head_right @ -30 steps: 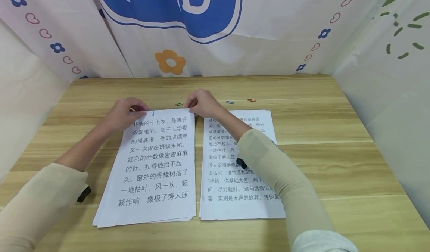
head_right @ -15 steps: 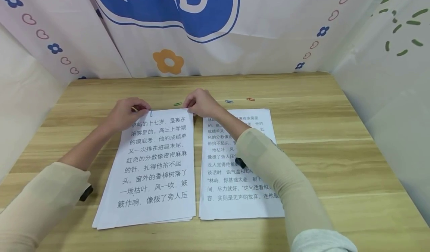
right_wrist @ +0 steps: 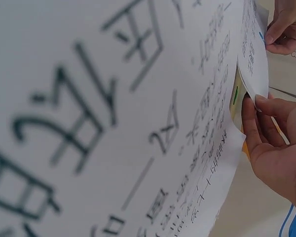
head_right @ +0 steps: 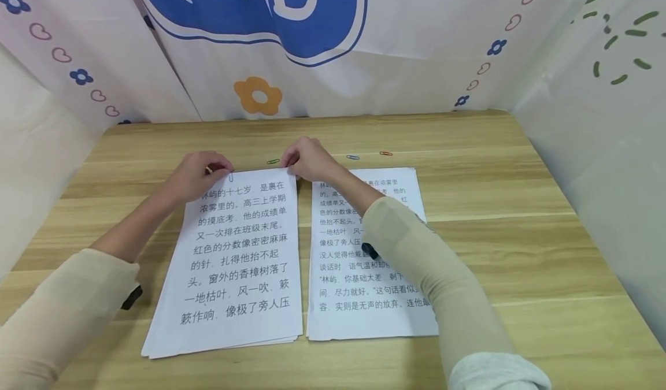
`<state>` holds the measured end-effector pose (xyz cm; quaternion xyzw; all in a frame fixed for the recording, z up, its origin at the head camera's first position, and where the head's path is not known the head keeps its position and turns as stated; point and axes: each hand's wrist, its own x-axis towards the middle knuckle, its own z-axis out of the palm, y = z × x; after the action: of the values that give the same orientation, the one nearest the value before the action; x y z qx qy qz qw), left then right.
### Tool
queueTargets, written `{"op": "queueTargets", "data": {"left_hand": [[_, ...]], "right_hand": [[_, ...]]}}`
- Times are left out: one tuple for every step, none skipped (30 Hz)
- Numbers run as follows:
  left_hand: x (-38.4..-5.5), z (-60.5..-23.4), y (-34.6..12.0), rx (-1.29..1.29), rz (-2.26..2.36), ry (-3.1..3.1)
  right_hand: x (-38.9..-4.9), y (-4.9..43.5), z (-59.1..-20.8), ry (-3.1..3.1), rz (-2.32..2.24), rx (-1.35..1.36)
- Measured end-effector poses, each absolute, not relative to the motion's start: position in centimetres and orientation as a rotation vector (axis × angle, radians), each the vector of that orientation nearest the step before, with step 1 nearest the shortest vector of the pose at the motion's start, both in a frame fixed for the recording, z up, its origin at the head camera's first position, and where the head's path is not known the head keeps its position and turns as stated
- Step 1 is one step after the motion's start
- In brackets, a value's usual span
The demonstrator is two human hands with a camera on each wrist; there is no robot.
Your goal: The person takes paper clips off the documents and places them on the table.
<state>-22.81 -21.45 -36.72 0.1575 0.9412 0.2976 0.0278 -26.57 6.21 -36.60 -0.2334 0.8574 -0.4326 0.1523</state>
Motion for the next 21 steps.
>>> {"op": "queueTargets", "data": {"left_hand": [[-22.81,-36.71,-21.46,0.48,0.907,2.91],[-22.8,-36.71,-21.46,0.478,0.897,2.91],[-22.78,-36.71,-21.45,0.474,0.888,2.912],[-22.77,-36.72,-21.44,0.471,0.882,2.911],[-22.75,-36.73,-21.42,0.467,0.878,2.911],[-22.76,-36.75,-21.43,0.468,0.874,2.909],[-22.75,-36.77,-21.42,0.466,0.871,2.908],[-22.72,-36.79,-21.4,0.467,0.872,2.904],[-22.7,-36.81,-21.4,0.465,0.872,2.901],[-22.67,-36.8,-21.39,0.466,0.871,2.899],[-22.64,-36.81,-21.39,0.466,0.87,2.899],[-22.62,-36.82,-21.4,0.466,0.868,2.9],[-22.58,-36.81,-21.39,0.466,0.865,2.9],[-22.55,-36.82,-21.39,0.465,0.864,2.902],[-22.54,-36.82,-21.39,0.466,0.861,2.905],[-22.54,-36.82,-21.39,0.469,0.858,2.907],[-22.52,-36.82,-21.38,0.47,0.857,2.909],[-22.52,-36.81,-21.37,0.472,0.855,2.91],[-22.52,-36.8,-21.36,0.475,0.854,2.912],[-22.52,-36.8,-21.36,0.476,0.853,2.913],[-22.53,-36.8,-21.36,0.479,0.854,2.914]], "right_hand": [[-26.58,6.16,-36.57,2.463,-1.24,-0.671],[-26.6,6.12,-36.56,2.465,-1.24,-0.672],[-26.62,6.09,-36.57,2.464,-1.243,-0.674],[-26.63,6.06,-36.54,2.463,-1.244,-0.674],[-26.62,6.04,-36.54,2.459,-1.247,-0.673],[-26.61,6.03,-36.53,2.456,-1.249,-0.673],[-26.59,6.01,-36.53,2.452,-1.25,-0.673],[-26.57,6.0,-36.52,2.447,-1.251,-0.673],[-26.54,5.99,-36.52,2.442,-1.253,-0.674],[-26.52,5.98,-36.52,2.44,-1.252,-0.673],[-26.49,5.98,-36.51,2.439,-1.25,-0.675],[-26.47,5.96,-36.5,2.437,-1.248,-0.675],[-26.46,5.95,-36.49,2.436,-1.246,-0.674],[-26.45,5.94,-36.48,2.436,-1.242,-0.673],[-26.44,5.95,-36.5,2.435,-1.239,-0.671],[-26.43,5.95,-36.5,2.437,-1.235,-0.67],[-26.42,5.94,-36.51,2.437,-1.233,-0.668],[-26.42,5.94,-36.51,2.438,-1.232,-0.666],[-26.41,5.95,-36.53,2.438,-1.23,-0.664],[-26.39,5.95,-36.53,2.436,-1.232,-0.663],[-26.38,5.95,-36.53,2.436,-1.233,-0.662]]}}
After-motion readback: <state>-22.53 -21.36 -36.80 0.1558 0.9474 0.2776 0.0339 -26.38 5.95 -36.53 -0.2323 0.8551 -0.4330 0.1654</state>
